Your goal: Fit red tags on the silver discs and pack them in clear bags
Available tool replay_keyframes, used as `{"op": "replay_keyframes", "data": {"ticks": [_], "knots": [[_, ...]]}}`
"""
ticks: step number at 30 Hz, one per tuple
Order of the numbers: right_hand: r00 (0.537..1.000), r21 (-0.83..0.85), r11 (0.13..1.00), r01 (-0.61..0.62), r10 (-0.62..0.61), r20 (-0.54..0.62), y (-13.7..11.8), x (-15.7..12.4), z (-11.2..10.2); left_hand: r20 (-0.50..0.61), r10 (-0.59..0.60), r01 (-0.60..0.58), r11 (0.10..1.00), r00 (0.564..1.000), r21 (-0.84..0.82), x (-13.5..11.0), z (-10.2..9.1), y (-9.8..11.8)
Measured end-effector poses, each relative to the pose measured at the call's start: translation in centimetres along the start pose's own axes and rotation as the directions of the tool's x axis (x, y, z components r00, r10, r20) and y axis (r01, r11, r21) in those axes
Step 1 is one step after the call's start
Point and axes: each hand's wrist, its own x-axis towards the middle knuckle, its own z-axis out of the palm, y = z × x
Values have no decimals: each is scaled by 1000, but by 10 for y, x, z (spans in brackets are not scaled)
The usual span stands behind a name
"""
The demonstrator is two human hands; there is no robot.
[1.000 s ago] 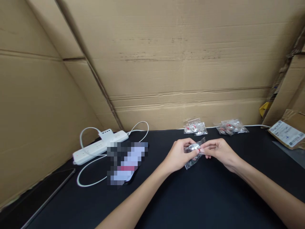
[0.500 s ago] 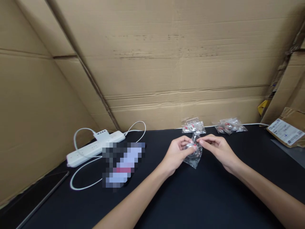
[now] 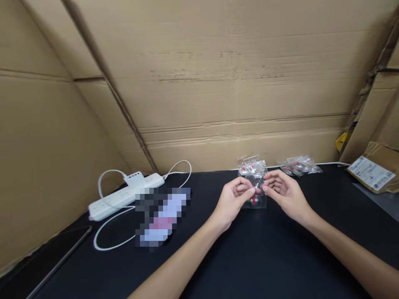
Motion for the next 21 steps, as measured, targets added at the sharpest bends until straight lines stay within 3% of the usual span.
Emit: {"op": "replay_keyframes", "data": {"ticks": [4, 11, 15, 21], "knots": [[996, 91, 994, -63, 68, -54, 1, 2, -1, -23, -11, 12, 999, 1000, 49, 0, -1, 1], [991, 45, 991, -122, 125, -55, 5, 2, -4, -31, 47, -39, 974, 998, 224, 2, -2, 0], [994, 51, 993, -107, 108, -23, 9, 4, -3, 15, 13, -16, 977, 1000, 214, 3, -3, -3], [986, 126, 979, -163, 164, 2, 7, 4, -4, -2, 52, -50, 968, 999, 245, 6, -9, -3]]}}
